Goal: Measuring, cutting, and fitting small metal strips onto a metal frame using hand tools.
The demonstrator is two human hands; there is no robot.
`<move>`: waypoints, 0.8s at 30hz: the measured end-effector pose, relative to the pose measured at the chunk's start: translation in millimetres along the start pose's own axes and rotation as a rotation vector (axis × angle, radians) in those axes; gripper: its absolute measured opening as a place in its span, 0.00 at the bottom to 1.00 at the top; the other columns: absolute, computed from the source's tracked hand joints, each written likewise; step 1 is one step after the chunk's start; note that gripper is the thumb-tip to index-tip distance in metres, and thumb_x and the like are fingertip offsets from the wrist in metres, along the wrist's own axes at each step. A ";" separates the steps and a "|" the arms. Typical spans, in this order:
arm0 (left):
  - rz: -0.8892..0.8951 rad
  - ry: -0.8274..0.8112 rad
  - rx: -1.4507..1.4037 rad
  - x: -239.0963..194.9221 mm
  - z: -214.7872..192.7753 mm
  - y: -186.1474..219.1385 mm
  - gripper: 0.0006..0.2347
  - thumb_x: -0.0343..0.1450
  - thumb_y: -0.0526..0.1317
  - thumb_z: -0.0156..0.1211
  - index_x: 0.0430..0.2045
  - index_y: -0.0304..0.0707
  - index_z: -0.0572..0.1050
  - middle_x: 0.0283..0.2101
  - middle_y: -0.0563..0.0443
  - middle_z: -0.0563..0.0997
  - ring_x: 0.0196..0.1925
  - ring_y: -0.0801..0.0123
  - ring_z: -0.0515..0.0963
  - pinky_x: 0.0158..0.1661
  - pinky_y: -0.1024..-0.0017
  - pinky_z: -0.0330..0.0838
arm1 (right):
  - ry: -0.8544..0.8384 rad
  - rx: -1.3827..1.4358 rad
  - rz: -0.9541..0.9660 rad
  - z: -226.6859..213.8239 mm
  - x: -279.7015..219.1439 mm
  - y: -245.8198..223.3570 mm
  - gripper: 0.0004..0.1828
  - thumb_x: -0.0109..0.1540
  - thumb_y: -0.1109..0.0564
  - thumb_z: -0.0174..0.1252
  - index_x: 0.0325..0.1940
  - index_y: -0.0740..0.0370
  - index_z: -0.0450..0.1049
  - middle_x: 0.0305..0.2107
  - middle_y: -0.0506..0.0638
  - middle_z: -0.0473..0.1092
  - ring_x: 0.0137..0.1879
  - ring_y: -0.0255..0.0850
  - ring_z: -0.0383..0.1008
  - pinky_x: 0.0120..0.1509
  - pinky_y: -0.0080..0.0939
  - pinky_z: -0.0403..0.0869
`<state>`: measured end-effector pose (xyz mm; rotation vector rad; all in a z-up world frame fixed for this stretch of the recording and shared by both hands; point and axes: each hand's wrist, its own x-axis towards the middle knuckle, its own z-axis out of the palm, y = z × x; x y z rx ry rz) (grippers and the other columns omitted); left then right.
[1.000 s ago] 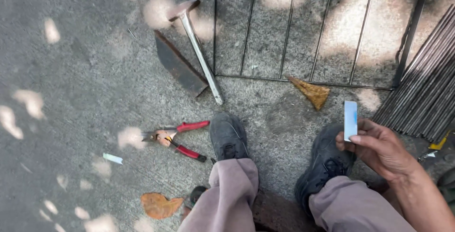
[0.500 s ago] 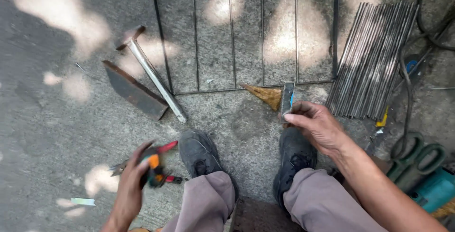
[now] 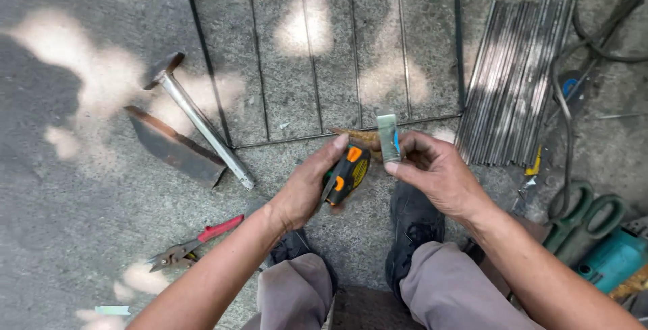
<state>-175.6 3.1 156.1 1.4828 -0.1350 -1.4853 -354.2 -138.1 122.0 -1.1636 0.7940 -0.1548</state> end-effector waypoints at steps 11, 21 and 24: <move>0.191 -0.125 -0.545 7.4 -0.6 -6.3 0.36 0.52 0.26 0.66 0.56 0.36 0.58 0.64 0.38 0.68 0.55 0.49 0.75 0.30 0.69 0.87 | 0.059 0.407 0.355 6.6 4.1 -20.5 0.07 0.61 0.65 0.62 0.42 0.64 0.73 0.39 0.60 0.76 0.40 0.50 0.81 0.45 0.53 0.86; -0.044 -0.022 -0.361 -5.2 25.3 24.1 0.34 0.71 0.55 0.55 0.68 0.30 0.63 0.55 0.24 0.75 0.52 0.45 0.79 0.53 0.46 0.78 | -0.018 -0.111 -0.172 -8.2 14.3 -41.9 0.12 0.56 0.66 0.71 0.36 0.65 0.72 0.41 0.60 0.78 0.45 0.39 0.80 0.48 0.37 0.81; 0.019 -0.045 -0.259 -0.6 16.8 25.2 0.31 0.70 0.53 0.61 0.63 0.28 0.69 0.47 0.28 0.81 0.42 0.50 0.84 0.43 0.54 0.85 | -0.047 -0.144 -0.244 -8.4 24.1 -50.9 0.10 0.57 0.67 0.70 0.36 0.66 0.75 0.46 0.61 0.78 0.55 0.43 0.79 0.56 0.38 0.80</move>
